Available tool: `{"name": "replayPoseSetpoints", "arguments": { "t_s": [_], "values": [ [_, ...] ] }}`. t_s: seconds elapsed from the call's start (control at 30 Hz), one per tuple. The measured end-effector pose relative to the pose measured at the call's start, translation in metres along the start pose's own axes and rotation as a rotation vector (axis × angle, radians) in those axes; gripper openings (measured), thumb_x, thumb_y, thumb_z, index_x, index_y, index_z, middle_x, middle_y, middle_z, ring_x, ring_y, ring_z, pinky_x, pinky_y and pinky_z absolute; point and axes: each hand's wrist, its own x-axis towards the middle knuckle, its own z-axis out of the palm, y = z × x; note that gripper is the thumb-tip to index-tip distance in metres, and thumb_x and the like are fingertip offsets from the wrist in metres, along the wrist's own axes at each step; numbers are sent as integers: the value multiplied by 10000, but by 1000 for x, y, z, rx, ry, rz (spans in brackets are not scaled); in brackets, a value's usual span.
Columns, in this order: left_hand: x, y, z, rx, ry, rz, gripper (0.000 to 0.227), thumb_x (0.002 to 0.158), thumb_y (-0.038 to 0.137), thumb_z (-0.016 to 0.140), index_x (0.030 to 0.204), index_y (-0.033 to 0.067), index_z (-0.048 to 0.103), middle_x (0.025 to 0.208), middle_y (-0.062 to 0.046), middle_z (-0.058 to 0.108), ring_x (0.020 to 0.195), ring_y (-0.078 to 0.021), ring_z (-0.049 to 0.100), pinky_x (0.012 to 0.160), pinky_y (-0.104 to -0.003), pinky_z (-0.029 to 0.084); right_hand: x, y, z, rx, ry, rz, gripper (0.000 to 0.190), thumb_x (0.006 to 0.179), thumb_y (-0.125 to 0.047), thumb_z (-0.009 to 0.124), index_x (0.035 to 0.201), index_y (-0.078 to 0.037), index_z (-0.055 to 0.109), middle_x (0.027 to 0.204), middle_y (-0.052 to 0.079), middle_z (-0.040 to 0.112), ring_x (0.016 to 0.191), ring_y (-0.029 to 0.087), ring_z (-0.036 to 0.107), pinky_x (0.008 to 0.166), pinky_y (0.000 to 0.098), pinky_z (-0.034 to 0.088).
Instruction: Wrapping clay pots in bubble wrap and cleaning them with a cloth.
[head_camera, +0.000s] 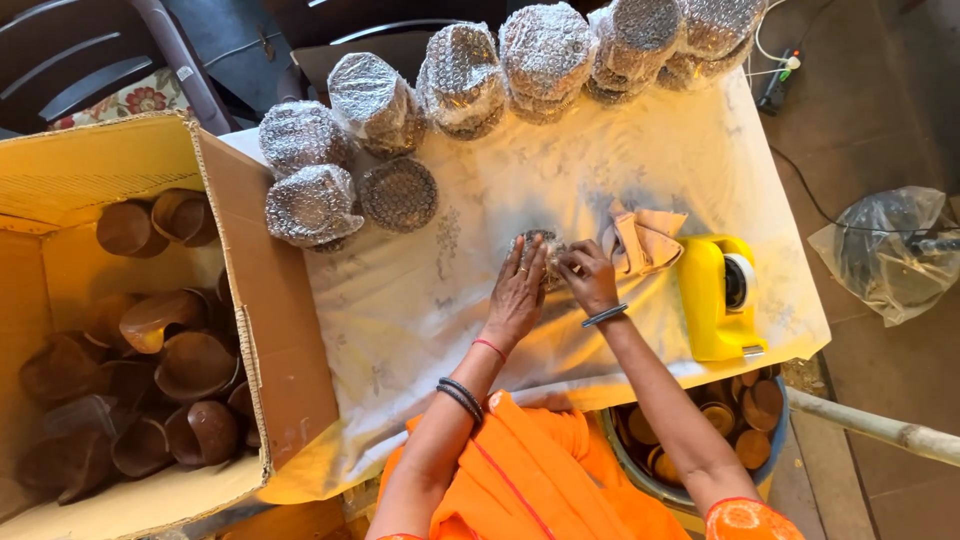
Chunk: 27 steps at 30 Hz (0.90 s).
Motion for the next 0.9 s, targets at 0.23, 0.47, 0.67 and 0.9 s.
{"name": "replayPoseSetpoints", "arguments": {
  "t_s": [0.23, 0.47, 0.67, 0.9],
  "values": [
    [0, 4, -5, -130, 20, -44, 934, 829, 0, 632, 1635, 68, 166, 1669, -129, 306, 1571, -386, 205, 1276, -455, 225, -15, -52, 15, -457, 268, -239, 239, 849, -18, 628, 1066, -21, 727, 1086, 128, 636, 975, 339, 668, 841, 401, 546],
    [-9, 8, 14, -158, 156, -56, 925, 829, 23, 712, 1618, 77, 233, 1697, -163, 205, 1572, -384, 206, 1276, -454, 250, 20, 3, -17, -149, -98, -53, 190, 865, -107, 756, 1054, -103, 775, 895, 94, 655, 737, 250, 679, 681, 367, 571],
    [-17, 19, 18, -210, 302, -204, 876, 772, 70, 795, 1530, 25, 358, 1657, -183, 231, 1536, -399, 287, 1238, -438, 335, 26, -5, -18, 82, -170, 65, 296, 838, -102, 758, 1121, -105, 673, 883, 24, 700, 786, 169, 735, 740, 313, 599],
    [-25, 18, 23, -13, 207, -194, 762, 842, 166, 751, 1520, -13, 451, 1567, -170, 436, 1466, -357, 382, 1234, -451, 343, 10, -17, -3, -204, -64, -194, 303, 862, -81, 738, 1157, -144, 763, 940, 79, 648, 794, 260, 687, 700, 374, 560]
  ]
}}
